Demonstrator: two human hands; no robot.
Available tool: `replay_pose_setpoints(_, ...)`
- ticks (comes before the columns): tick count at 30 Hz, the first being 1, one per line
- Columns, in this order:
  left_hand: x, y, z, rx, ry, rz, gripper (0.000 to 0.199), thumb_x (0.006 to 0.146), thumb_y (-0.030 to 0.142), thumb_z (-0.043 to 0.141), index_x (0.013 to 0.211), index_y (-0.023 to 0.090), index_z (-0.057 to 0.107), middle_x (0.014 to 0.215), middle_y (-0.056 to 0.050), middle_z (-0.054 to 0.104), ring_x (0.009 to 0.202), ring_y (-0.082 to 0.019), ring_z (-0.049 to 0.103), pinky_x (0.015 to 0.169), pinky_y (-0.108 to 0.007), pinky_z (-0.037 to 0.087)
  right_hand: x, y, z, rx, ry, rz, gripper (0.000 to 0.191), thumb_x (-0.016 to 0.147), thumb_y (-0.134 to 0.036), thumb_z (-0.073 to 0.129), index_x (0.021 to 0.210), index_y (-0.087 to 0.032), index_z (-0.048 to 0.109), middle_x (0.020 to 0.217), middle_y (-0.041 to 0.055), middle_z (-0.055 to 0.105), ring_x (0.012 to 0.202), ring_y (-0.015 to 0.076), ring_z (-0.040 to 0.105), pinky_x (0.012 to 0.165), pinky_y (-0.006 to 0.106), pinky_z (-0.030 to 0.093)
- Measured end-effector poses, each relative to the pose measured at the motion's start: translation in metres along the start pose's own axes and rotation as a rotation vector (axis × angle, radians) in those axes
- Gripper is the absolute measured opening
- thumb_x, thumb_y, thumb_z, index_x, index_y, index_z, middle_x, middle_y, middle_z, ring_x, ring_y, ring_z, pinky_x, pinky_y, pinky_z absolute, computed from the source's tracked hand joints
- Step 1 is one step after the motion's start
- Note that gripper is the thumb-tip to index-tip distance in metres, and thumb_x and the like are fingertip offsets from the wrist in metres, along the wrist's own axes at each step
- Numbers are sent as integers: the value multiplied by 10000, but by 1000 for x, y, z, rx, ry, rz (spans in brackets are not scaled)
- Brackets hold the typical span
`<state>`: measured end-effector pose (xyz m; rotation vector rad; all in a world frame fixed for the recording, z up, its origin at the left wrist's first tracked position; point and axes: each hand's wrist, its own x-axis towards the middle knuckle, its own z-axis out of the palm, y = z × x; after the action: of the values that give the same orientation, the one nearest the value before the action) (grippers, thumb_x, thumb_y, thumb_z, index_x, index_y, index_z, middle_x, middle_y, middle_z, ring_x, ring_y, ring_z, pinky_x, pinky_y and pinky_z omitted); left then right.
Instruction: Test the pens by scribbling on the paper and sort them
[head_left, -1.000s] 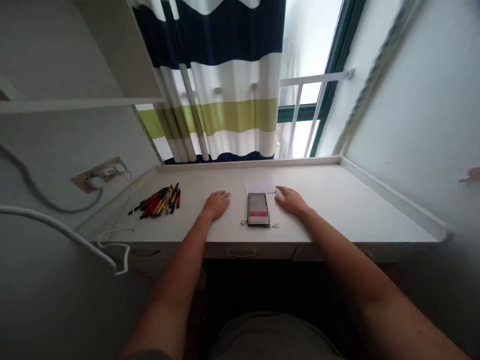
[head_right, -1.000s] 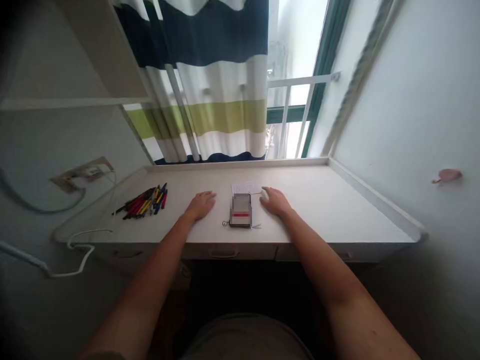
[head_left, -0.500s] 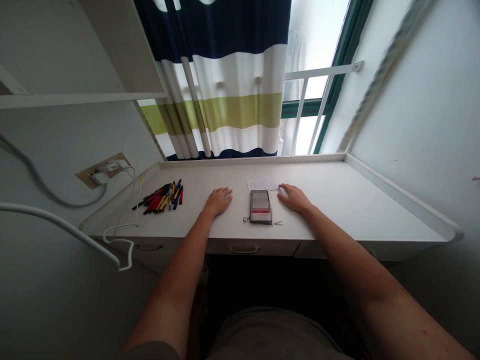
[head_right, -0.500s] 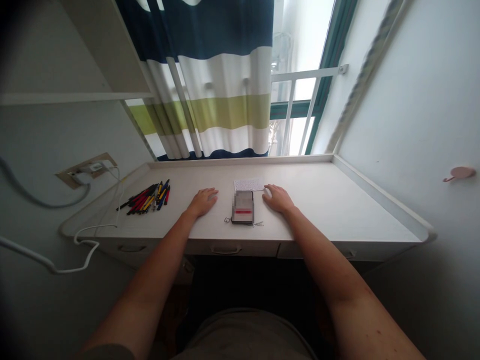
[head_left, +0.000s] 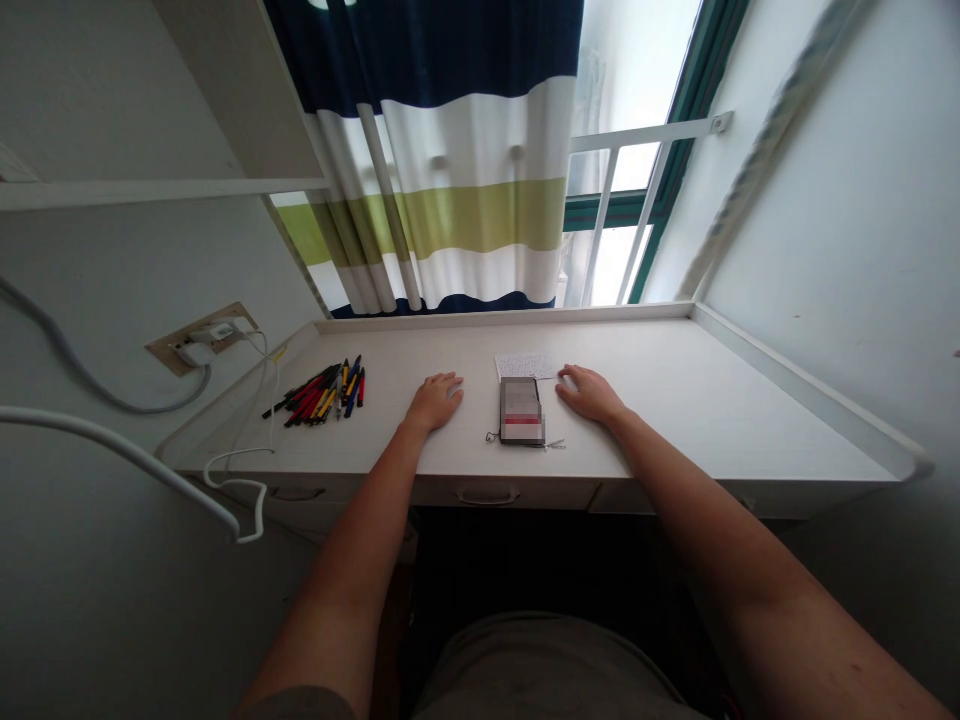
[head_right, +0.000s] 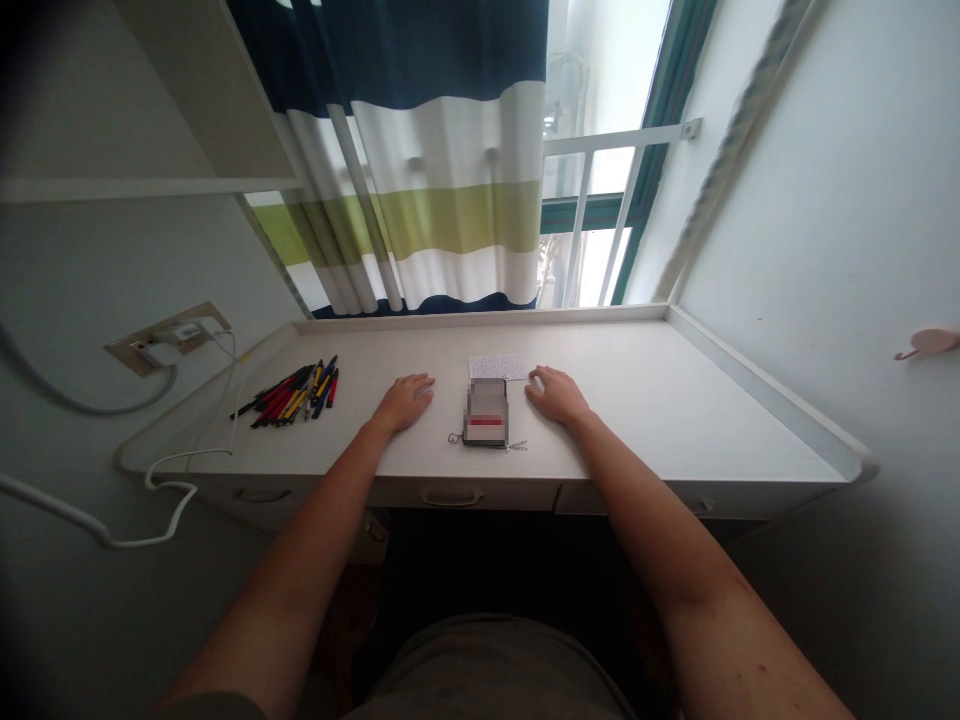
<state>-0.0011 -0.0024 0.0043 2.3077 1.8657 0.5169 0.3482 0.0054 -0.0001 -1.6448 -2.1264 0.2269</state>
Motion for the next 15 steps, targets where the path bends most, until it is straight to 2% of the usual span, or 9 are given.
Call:
replay_pose_setpoints(5, -2, 6, 3, 66, -52, -29, 546, 1034, 380, 356, 1518, 197, 528, 1637, -62, 450, 1530, -273, 351, 1283, -436, 247, 0, 3, 1, -3, 3, -31, 382, 983, -387, 514, 1267, -173, 652, 1355, 158, 673, 1268, 316, 604, 1107, 473, 439)
replay_pose_setpoints(10, -3, 7, 7, 131, -77, -50, 541, 1050, 375, 303, 1547, 238, 463, 1665, -46, 405, 1558, -268, 304, 1288, -466, 228, -1, 7, 4, 37, 21, -28, 372, 977, -387, 529, 1274, -201, 652, 1439, 145, 627, 1385, 319, 525, 1167, 505, 390)
replay_pose_setpoints(15, -1, 6, 1, 137, -91, -27, 504, 1036, 378, 348, 1505, 266, 491, 1641, -45, 437, 1513, -283, 350, 1258, -489, 273, -2, 6, 4, 64, 30, 16, 354, 959, -382, 563, 1255, -217, 666, 1515, 131, 574, 1440, 312, 476, 1204, 516, 347)
